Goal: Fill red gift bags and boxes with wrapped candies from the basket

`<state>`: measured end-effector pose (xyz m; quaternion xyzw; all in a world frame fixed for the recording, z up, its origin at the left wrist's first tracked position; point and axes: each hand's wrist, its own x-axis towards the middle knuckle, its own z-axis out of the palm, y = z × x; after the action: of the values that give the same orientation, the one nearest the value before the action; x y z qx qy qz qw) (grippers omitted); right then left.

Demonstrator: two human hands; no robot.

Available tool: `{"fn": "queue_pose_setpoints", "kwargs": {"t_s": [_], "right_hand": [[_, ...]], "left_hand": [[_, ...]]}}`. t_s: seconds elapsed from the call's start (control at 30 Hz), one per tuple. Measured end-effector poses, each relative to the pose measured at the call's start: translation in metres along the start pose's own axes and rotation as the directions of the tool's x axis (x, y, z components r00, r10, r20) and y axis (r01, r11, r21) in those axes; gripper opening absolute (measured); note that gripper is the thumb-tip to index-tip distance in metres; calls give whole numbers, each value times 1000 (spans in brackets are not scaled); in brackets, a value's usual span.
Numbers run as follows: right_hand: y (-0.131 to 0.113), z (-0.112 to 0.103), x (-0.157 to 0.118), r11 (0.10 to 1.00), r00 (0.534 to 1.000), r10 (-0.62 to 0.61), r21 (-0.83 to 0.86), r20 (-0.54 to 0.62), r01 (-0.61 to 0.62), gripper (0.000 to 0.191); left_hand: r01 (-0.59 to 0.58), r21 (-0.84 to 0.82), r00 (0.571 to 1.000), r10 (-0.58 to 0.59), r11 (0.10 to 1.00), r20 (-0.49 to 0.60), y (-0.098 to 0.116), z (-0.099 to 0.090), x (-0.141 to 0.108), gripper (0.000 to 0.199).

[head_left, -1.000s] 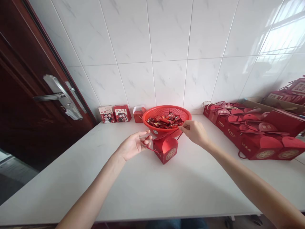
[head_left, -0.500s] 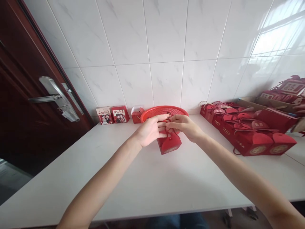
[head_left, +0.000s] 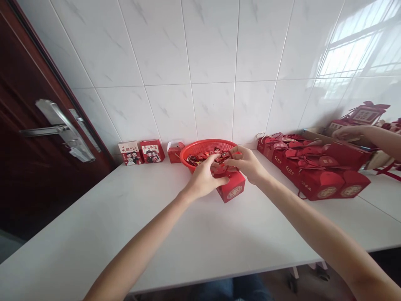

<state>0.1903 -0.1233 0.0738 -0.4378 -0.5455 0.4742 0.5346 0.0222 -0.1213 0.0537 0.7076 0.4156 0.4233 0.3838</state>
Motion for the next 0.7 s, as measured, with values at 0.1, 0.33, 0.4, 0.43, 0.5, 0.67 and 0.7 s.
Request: {"fn": "queue_pose_setpoints", "kwargs": {"t_s": [0.1,0.33,0.4,0.43,0.5,0.67,0.7], "right_hand": [[2,-2,1,995,998,65,77,14,-66,30],[18,-10,6,985,988,111,123,109,-124,35],[24,-12,8,990,987,123,61,99,-130,36],[27,-12,8,993,990,114,15,86,-116,36],[33,-13,9,989,997,68,-133,48,-61,35],[39,-13,6,671,995,-99,-738,12,75,31],[38,-13,5,569,993,-119,-818,16,82,32]], "left_hand": [[-50,130,994,61,990,-85,-22,11,-3,63],[-49,125,999,47,991,24,-48,26,4,18],[14,84,1000,-16,996,23,-55,29,6,19],[65,38,997,-66,997,29,-58,31,7,21],[179,-85,983,-174,980,57,-65,35,8,27],[271,-236,963,-266,933,55,-77,41,10,36],[258,-250,966,-255,933,47,-79,41,10,38]]}}
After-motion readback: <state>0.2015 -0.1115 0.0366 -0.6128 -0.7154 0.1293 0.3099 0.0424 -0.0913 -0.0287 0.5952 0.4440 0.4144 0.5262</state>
